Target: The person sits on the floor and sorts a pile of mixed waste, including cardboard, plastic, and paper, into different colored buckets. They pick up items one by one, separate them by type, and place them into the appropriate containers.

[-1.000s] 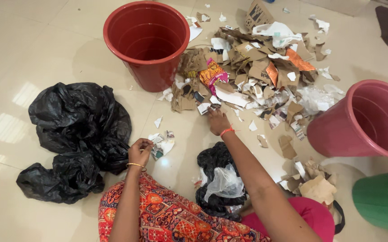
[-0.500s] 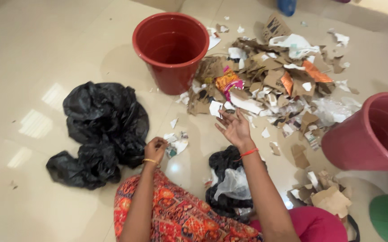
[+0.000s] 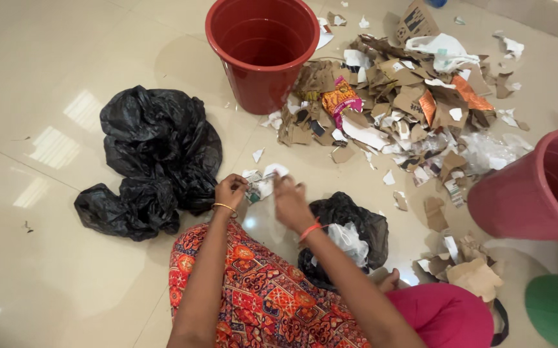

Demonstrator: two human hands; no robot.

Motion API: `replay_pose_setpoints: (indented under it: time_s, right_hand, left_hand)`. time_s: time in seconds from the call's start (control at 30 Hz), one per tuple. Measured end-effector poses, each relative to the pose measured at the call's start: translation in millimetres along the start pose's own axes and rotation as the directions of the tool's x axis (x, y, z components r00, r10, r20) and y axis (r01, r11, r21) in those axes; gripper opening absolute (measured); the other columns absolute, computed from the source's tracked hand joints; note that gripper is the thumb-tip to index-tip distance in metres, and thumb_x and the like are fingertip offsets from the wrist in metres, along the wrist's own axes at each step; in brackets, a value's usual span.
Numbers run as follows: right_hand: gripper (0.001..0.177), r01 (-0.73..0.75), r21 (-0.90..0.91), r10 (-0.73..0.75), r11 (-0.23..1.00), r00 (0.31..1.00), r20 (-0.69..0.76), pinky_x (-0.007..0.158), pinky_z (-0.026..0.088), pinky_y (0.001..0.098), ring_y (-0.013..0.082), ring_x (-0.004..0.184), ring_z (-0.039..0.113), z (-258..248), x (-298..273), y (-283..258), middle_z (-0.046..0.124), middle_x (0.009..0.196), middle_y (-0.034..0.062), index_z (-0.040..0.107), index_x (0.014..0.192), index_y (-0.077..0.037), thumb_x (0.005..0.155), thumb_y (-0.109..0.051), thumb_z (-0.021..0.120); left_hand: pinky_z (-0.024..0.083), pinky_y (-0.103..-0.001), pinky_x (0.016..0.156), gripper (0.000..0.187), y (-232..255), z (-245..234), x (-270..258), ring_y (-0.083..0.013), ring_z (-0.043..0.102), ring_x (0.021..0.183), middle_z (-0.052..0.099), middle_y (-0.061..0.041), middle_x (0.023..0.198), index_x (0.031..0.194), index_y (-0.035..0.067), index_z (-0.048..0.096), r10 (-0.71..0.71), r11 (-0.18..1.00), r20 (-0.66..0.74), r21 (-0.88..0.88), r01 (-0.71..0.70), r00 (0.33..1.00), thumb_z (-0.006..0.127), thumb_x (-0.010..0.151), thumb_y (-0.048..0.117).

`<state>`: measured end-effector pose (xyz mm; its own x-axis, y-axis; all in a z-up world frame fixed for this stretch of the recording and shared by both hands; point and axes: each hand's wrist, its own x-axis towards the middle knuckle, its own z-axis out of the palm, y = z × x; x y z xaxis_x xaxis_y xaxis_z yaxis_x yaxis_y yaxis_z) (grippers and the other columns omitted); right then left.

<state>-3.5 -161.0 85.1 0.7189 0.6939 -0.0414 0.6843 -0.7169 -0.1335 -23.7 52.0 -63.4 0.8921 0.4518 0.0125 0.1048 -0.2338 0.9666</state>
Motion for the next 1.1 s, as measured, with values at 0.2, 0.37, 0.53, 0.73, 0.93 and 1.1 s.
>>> replay_pose_setpoints:
  time_s: [0.2, 0.37, 0.53, 0.73, 0.93, 1.1]
  right_hand:
    - [0.065, 0.075, 0.418, -0.107, 0.905, 0.993, 0.055, 0.107, 0.039, 0.0591, 0.0422, 0.145, 0.034, 62, 7, 7, 0.020, 0.170, 0.0220, 0.048, 0.138, 0.003, 0.075, -0.006, 0.062]
    - [0.056, 0.103, 0.524, 0.022, 0.846, 0.973, -0.228, 0.122, 0.029, 0.0540, 0.0466, 0.150, 0.027, 94, 43, 109, 0.033, 0.157, 0.0290, 0.059, 0.126, -0.005, 0.075, -0.014, 0.079]
    - [0.107, -0.319, 0.394, 0.295, 0.862, 0.948, 0.121, 0.121, 0.032, 0.0465, 0.0417, 0.144, 0.035, 90, 74, 208, 0.043, 0.148, 0.0258, 0.049, 0.142, -0.005, 0.054, -0.048, 0.091]
    - [0.136, -0.541, 0.243, 0.495, 0.805, 0.839, 0.227, 0.123, 0.020, 0.0545, 0.0468, 0.152, 0.015, 60, 77, 234, 0.024, 0.161, 0.0265, 0.029, 0.159, -0.010, 0.051, -0.064, 0.090]
    - [0.131, -0.490, 0.103, 0.468, 0.865, 0.865, 0.183, 0.123, 0.022, 0.0512, 0.0485, 0.153, 0.014, 65, 84, 248, 0.015, 0.167, 0.0273, 0.030, 0.157, -0.011, 0.056, -0.073, 0.085]
    - [0.132, -0.447, 0.139, 0.433, 0.884, 0.894, 0.116, 0.123, 0.025, 0.0483, 0.0481, 0.150, 0.023, 88, 85, 270, 0.028, 0.162, 0.0232, 0.030, 0.157, 0.001, 0.062, -0.073, 0.085]
  left_hand:
    - [0.057, -0.028, 0.069, 0.010, -10, 0, 5, -0.0118, 0.072, 0.076, 0.076, -0.006, 0.083, 0.093, 0.005, 0.074, 0.035, 0.999, 0.025, 0.033, -0.036, 0.999, 0.076, 0.083, 0.006]
    - [0.058, -0.029, 0.070, 0.010, -5, 8, 5, -0.0131, 0.072, 0.077, 0.076, -0.007, 0.085, 0.095, 0.004, 0.073, -0.015, 1.000, 0.024, 0.004, 0.015, 1.000, 0.071, 0.085, 0.003]
    - [0.057, -0.029, 0.070, 0.011, 10, -1, 2, -0.0144, 0.073, 0.075, 0.077, -0.008, 0.083, 0.093, 0.003, 0.074, -0.014, 1.000, 0.029, 0.026, 0.013, 0.999, 0.074, 0.081, 0.004]
    - [0.057, -0.028, 0.071, 0.011, 19, -2, -1, -0.0138, 0.075, 0.076, 0.079, -0.007, 0.083, 0.093, 0.003, 0.075, -0.117, 0.993, 0.008, 0.009, 0.116, 0.993, 0.068, 0.084, 0.003]
    - [0.057, -0.029, 0.069, 0.010, 22, -1, 1, -0.0138, 0.075, 0.077, 0.079, -0.008, 0.082, 0.093, 0.002, 0.073, -0.102, 0.995, 0.045, 0.003, 0.102, 0.994, 0.068, 0.084, 0.004]
    - [0.056, -0.029, 0.069, 0.010, 17, 0, 5, -0.0151, 0.074, 0.076, 0.078, -0.009, 0.083, 0.093, 0.001, 0.073, -0.082, 0.997, 0.044, -0.009, 0.082, 0.996, 0.071, 0.084, 0.004]
